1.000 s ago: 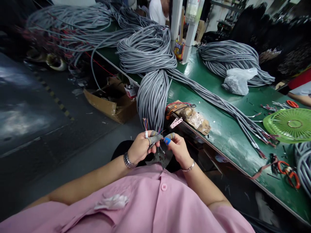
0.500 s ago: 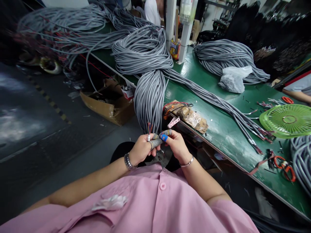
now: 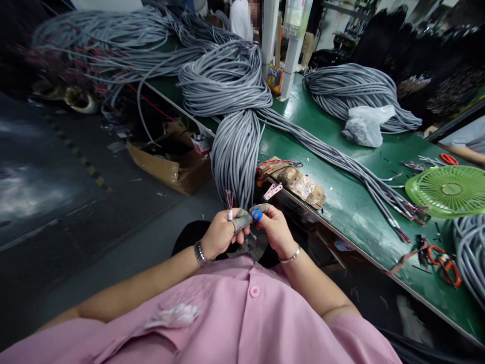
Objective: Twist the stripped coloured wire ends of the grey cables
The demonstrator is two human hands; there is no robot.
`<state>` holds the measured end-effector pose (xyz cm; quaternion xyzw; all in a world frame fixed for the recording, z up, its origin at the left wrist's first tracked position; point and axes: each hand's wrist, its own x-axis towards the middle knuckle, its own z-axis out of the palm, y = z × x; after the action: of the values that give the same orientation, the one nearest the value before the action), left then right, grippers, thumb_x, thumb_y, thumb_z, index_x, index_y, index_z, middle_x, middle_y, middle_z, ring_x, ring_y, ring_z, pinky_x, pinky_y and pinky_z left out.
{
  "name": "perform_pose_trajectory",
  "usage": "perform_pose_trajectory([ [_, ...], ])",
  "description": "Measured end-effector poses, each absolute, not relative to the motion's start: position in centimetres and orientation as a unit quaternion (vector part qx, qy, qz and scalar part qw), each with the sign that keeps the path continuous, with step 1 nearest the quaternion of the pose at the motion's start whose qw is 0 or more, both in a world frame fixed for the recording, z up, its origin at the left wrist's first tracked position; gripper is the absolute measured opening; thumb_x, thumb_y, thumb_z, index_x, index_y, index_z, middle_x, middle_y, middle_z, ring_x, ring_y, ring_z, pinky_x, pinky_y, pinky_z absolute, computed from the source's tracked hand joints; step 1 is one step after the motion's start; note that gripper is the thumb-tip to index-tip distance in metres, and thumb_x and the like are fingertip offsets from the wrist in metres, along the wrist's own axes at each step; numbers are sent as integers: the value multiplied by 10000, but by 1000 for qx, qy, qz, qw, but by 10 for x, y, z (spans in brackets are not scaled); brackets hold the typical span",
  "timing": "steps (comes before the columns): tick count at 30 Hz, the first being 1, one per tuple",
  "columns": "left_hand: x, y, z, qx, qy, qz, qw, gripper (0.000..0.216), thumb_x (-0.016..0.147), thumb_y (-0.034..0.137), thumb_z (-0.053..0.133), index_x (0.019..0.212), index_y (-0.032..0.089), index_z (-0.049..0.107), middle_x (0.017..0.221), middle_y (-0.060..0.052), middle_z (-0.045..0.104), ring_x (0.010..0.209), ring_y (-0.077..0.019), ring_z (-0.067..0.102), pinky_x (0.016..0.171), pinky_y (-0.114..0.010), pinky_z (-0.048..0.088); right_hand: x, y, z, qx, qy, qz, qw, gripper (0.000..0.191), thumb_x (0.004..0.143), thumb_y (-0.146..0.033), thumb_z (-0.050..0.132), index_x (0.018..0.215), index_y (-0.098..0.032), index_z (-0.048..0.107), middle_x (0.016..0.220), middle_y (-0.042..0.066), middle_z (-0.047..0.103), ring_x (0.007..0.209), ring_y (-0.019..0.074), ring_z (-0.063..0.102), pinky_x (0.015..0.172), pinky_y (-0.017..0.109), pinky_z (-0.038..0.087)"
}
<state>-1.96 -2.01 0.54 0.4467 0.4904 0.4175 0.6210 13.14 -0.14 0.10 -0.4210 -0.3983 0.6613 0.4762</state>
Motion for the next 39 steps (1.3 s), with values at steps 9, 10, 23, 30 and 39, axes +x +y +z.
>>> perform_pose_trajectory([
  [9, -24, -20, 3, 418, 450, 409, 675, 298, 737, 383, 682, 622, 126, 586, 519, -23, 618, 322, -71, 489, 319, -165, 260, 136, 5, -2, -349, -286, 794, 408, 258, 611, -284, 815, 751, -166, 633, 643, -34, 606, 499, 59, 471, 486, 188, 391],
  [10, -25, -20, 2, 417, 444, 404, 682, 298, 728, 384, 688, 623, 124, 589, 523, -26, 621, 323, -72, 492, 321, -164, 262, 136, 5, -3, -338, -274, 807, 400, 262, 606, -283, 819, 743, -166, 629, 626, -39, 595, 484, 54, 451, 479, 186, 389],
  [23, -28, -17, 4, 416, 437, 389, 696, 305, 729, 370, 695, 590, 118, 595, 482, -30, 600, 306, -68, 468, 319, -165, 244, 140, 7, 4, -356, -402, 728, 426, 245, 631, -321, 819, 766, -163, 688, 691, -9, 658, 593, 91, 546, 590, 224, 437],
  [30, -30, -19, -1, 400, 424, 407, 703, 306, 711, 387, 713, 620, 117, 600, 513, -28, 618, 318, -74, 493, 315, -159, 259, 136, 5, -4, -330, -336, 785, 403, 248, 641, -320, 807, 769, -166, 660, 652, -25, 617, 521, 67, 482, 504, 194, 398],
  [39, -32, -18, 3, 438, 440, 335, 709, 233, 719, 331, 690, 656, 117, 621, 530, -33, 631, 321, -70, 493, 318, -155, 273, 140, 14, 3, -340, -340, 813, 327, 316, 571, -322, 848, 731, -147, 639, 587, -28, 609, 467, 67, 490, 456, 187, 377],
])
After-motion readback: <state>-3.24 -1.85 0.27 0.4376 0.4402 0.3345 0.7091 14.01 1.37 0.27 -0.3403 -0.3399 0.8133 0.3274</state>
